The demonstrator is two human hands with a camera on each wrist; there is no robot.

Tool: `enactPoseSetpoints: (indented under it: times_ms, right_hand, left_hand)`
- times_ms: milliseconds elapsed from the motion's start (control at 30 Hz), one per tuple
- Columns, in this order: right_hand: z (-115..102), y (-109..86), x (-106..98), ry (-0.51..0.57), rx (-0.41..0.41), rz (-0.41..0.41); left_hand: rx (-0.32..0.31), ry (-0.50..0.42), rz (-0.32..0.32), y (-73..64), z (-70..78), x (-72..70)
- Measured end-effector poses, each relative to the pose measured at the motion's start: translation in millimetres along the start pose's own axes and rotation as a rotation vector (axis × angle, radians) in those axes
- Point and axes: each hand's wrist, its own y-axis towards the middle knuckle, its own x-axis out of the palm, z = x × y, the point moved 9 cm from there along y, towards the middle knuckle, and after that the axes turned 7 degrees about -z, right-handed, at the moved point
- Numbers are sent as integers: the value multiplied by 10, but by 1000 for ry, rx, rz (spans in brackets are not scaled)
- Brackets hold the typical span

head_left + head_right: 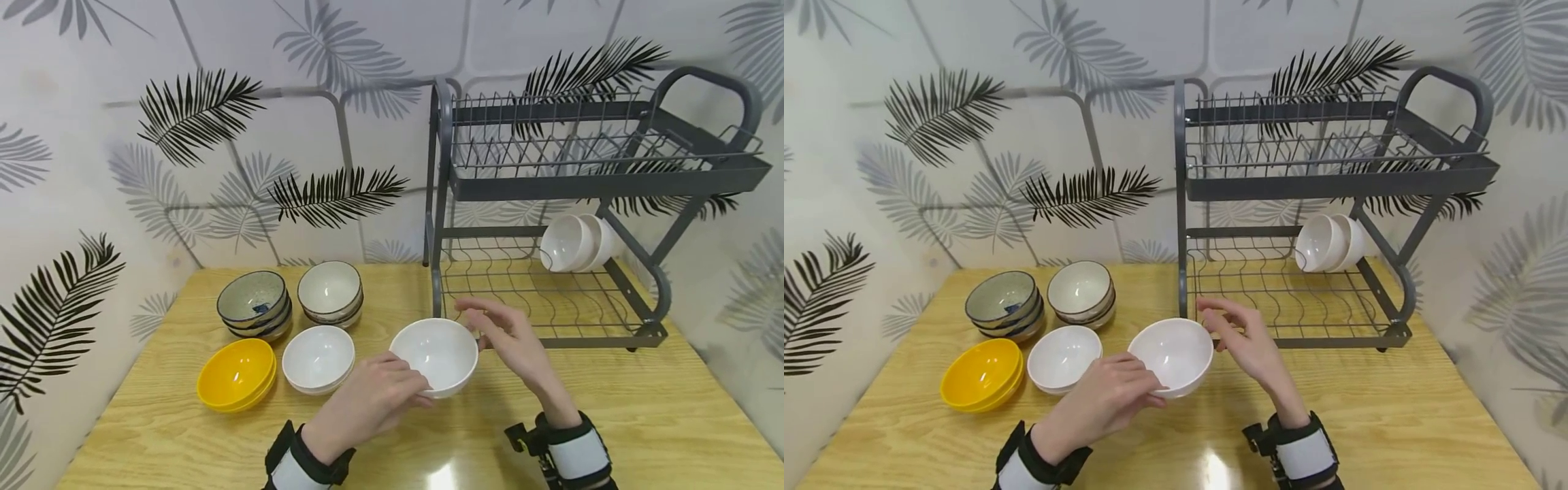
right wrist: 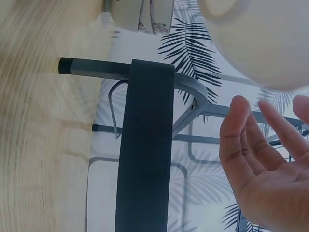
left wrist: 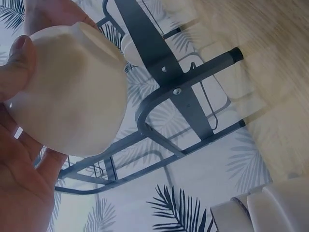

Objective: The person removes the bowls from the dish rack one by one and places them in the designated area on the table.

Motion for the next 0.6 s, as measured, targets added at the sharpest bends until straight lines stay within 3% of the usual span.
enactPoseSetpoints:
  times_ms: [267,600]
  right_hand:
    - [-64,-50,-158,57,-64,71]
    - [-42,-63,-259,58,-77,89]
  left_hand:
    - [-134,51,18,-139,-262,-163]
    - [-377,143,-105,-432,-684,-310]
